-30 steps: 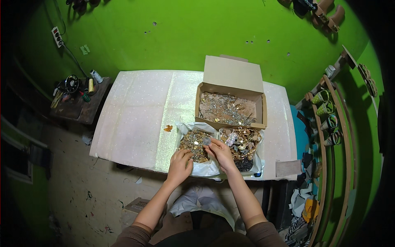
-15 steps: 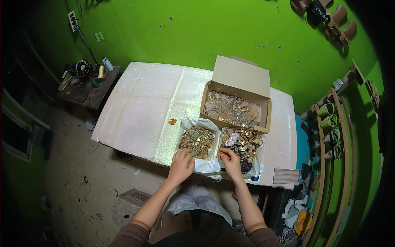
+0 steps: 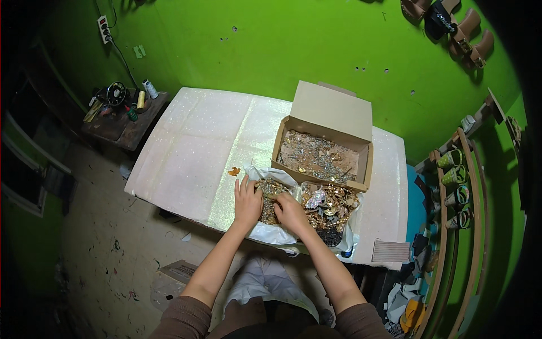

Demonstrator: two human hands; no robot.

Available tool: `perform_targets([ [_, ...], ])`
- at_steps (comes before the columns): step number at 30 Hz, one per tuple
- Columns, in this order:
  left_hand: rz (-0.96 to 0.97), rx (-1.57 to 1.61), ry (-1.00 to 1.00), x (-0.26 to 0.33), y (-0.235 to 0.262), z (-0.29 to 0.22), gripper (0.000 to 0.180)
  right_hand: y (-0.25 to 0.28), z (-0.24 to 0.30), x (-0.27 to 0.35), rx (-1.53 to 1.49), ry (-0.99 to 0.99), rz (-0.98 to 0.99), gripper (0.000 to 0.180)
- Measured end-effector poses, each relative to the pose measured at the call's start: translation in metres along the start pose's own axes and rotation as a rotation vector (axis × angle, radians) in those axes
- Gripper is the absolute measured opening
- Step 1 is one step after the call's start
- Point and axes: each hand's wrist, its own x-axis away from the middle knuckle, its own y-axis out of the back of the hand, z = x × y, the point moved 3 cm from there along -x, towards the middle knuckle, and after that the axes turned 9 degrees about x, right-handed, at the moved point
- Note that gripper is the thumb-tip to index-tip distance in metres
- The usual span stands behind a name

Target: Sorting various metal hardware components into different containers.

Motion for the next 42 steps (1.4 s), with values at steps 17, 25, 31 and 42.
perform_targets([
  [17, -0.071, 0.095, 0.159, 0.014, 0.028, 0.002, 0.03, 0.032, -0.011, 0.022, 0.032, -0.059, -0.062, 0.02],
  [25, -0.043, -0.172, 0.364, 0.016, 0.018, 0.027, 0.024, 0.023, -0.004, 0.021, 0.772, -0.058, -0.186, 0.021],
  [31, -0.087, -0.087, 0.43, 0.024, 0.028, 0.039, 0.015, 0.019, 0.01, 0.008, 0.745, -0.069, -0.097, 0.024],
  [42, -0.135, -0.072, 0.531, 0.05, 0.068, 0.129, 0.014, -0.045, 0.07, -0.042, 0.59, 0.0, -0.041, 0.023],
])
